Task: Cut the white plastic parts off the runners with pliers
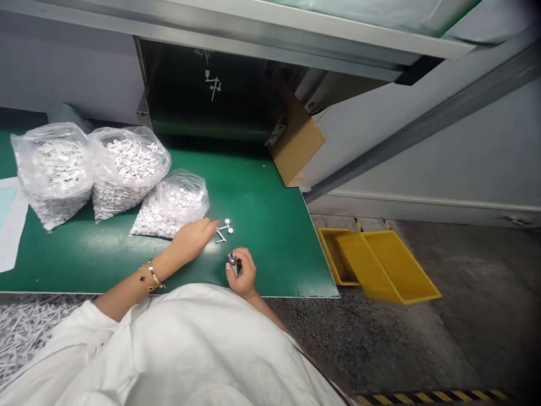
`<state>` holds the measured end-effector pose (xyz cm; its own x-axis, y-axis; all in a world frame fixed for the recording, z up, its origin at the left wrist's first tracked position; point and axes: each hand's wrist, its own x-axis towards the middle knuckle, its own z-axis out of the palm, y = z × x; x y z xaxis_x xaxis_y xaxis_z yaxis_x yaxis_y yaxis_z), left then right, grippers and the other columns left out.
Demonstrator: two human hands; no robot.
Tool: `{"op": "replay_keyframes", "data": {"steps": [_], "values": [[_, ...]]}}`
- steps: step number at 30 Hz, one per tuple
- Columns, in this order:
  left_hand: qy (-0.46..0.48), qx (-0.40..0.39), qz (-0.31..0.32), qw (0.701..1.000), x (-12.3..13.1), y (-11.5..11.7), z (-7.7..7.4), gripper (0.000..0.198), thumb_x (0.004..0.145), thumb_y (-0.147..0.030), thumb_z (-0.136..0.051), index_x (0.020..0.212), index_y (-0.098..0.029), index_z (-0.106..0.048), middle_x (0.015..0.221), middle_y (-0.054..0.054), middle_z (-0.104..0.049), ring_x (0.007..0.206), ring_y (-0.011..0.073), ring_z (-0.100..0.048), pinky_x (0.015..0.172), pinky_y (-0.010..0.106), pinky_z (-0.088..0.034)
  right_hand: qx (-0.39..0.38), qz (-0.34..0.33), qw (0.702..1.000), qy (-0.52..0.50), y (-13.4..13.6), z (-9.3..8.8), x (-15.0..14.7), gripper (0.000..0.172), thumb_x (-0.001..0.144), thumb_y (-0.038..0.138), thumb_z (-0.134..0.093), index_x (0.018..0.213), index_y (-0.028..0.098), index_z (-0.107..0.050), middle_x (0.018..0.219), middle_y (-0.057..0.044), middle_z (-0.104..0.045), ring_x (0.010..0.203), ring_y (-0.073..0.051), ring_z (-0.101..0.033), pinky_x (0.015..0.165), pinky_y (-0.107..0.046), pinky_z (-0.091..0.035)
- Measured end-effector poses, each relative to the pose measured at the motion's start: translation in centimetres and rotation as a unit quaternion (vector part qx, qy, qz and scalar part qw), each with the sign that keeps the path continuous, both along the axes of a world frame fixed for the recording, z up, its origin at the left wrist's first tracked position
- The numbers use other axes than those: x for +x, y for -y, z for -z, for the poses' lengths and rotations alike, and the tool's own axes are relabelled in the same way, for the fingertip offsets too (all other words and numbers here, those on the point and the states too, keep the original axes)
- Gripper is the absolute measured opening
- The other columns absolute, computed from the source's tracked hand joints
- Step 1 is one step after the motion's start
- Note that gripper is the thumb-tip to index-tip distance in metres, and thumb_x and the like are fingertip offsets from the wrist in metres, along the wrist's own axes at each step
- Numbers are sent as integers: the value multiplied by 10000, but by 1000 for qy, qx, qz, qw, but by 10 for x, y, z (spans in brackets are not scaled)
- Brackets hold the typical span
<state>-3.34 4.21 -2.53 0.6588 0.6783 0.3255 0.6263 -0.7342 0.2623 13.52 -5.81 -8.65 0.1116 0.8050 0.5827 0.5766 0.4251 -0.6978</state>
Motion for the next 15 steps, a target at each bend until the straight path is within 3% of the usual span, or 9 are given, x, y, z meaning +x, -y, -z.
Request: {"op": "replay_keyframes", "data": {"steps": [3, 7, 11, 15], "values": [[17, -83, -12, 996, 26, -8, 12, 386, 922, -102, -334, 1259, -183, -504, 975, 76, -567, 824, 181, -575, 708, 271, -456, -4, 45, 999, -10, 0, 0, 0, 98, 804, 208, -480, 897, 203, -512, 780, -32, -523, 701, -164, -502, 601, -287, -432], [39, -172, -5, 984, 48, -38, 13, 442, 881, -58, -356, 1279, -170, -512, 1014, 91, -568, 829, 178, -585, 771, 281, -457, -31, 63, 997, -13, -3, 1, 0, 104, 818, 247, -466, 902, 201, -506, 781, -27, -506, 682, -157, -483, 587, -280, -416], [9, -244, 45, 969, 65, -56, 19, 270, 872, -155, -487, 1071, -156, -669, 929, 93, -612, 794, 190, -606, 776, 280, -451, -57, 71, 996, -11, -5, 1, 0, 114, 821, 253, -463, 908, 197, -510, 786, -23, -504, 664, -146, -473, 566, -265, -401], [6, -289, 71, 955, 66, -54, 30, 173, 833, -151, -548, 867, -155, -718, 832, 84, -660, 783, 205, -607, 768, 284, -441, -69, 82, 994, -17, -6, -3, 0, 118, 816, 242, -469, 911, 195, -520, 789, -21, -512, 663, -142, -468, 573, -261, -399]]}}
